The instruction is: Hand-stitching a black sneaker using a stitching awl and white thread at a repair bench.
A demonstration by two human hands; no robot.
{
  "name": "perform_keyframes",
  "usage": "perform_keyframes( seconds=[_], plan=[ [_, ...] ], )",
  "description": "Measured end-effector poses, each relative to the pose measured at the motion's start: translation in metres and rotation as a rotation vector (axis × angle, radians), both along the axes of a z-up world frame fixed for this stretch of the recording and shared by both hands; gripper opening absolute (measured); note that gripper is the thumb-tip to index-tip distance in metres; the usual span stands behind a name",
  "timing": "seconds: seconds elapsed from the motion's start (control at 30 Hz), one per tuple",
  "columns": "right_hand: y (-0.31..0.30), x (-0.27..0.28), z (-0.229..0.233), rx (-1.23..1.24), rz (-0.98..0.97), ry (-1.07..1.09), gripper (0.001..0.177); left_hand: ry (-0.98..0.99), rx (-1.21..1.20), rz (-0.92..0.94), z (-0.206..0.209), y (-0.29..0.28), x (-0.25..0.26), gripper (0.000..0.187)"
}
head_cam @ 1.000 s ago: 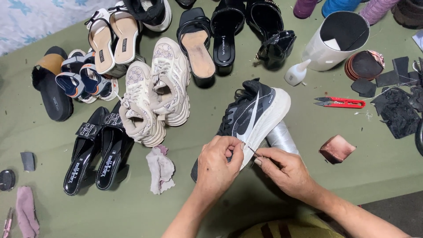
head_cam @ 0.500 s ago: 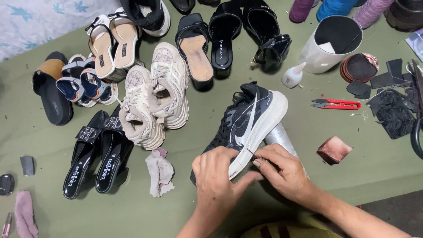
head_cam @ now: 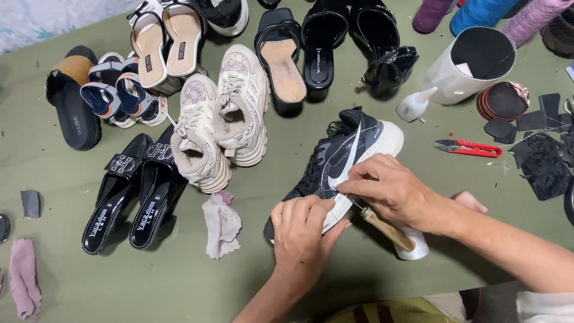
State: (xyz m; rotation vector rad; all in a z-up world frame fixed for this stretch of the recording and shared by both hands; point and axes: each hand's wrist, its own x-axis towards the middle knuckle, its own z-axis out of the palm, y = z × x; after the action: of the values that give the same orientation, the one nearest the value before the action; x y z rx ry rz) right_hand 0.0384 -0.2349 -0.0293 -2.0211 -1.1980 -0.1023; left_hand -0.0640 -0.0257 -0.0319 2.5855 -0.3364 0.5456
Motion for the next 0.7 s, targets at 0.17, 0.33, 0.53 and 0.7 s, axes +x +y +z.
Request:
perform_keyframes(
  seconds=[0.17, 0.33, 0.53, 0.7],
  plan=[
    [0.007, 0.013, -0.001, -0.010, 0.096, -0.026, 0.017, -0.028, 0.013, 0.017, 0.000, 0.000, 0.002, 0.041],
    [0.005, 0.011, 0.014, -0.052, 0.186, 0.053, 0.013, -0.033, -0.002, 0.023, -0.002, 0.002, 0.003, 0.042],
    [0.002, 0.015, 0.021, -0.357, 0.108, 0.604, 0.006, -0.044, 0.017, 0.019, -0.003, 0.001, 0.002, 0.054],
    [0.000, 0.025, 0.044, -0.419, 0.139, 0.622, 0.026, -0.018, 0.020, 0.012, -0.006, 0.002, 0.002, 0.057]
  ],
)
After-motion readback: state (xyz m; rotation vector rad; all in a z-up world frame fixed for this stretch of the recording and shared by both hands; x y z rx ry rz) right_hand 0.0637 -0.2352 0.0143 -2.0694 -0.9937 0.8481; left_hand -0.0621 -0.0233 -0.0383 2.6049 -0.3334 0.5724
